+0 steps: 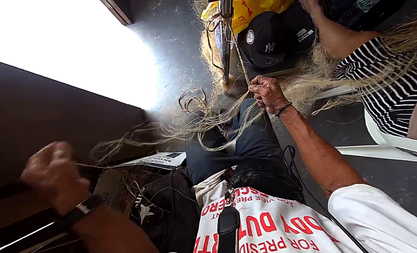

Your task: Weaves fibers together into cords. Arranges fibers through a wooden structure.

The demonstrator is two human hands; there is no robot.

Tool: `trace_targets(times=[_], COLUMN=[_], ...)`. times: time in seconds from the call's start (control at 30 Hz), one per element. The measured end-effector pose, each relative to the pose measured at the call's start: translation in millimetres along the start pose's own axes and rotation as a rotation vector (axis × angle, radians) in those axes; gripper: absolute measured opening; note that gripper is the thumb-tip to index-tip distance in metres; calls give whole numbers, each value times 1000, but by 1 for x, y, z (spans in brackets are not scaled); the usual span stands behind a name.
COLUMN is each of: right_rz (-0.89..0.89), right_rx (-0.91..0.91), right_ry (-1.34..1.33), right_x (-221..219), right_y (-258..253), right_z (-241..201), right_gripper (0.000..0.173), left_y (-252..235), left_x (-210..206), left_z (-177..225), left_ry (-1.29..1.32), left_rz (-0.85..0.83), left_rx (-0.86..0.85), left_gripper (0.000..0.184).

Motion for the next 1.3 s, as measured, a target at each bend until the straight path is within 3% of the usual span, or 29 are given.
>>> trace_targets(times=[0.07,0.2,0.3,0.4,0.53,0.8,1.03,1.13,1.3], right_rz=[0,11,22,31,7,-75,83,153,61], right_rx=[-18,-47,-49,-15,-31,-56,250,410,565], right_ry=[-27,-71,-85,-74,-96,-104,505,655,704], right_x=[-6,-12,-17,-20,-20,-21,1,-1,-14], right_y=[4,13,18,19,18,16,20,41,85], right_z=[-2,-7,-11,-13,-9,-4,-16,-24,6], right_gripper=[10,10,11,13,16,17,12,13,11], left_y=[37,121,180,213,215,195,206,217,233], left_x=[-50,-170,-244,-279,-289,-295,-309,-310,-307], left_z=[54,116,139,154,158,157,148,149,154], left_ry=[133,329,435,566,600,596,455,444,651], left_rz=[-214,-684,-928,-999,-930,-958,-925,-897,-960], left_rx=[-164,-483,-433,-295,-200,-95,-77,82,449], left_gripper=[40,24,31,25,10,8,10,10,14])
Point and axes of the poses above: each hand's wrist, its own y-axis away from the middle knuckle, its own x-axis out of the back of the hand, z = x × y, the point moved 1 cm from there along -y, towards the middle knuckle, and after that the axes turned 15 degrees about z, right-handed, at the moved point
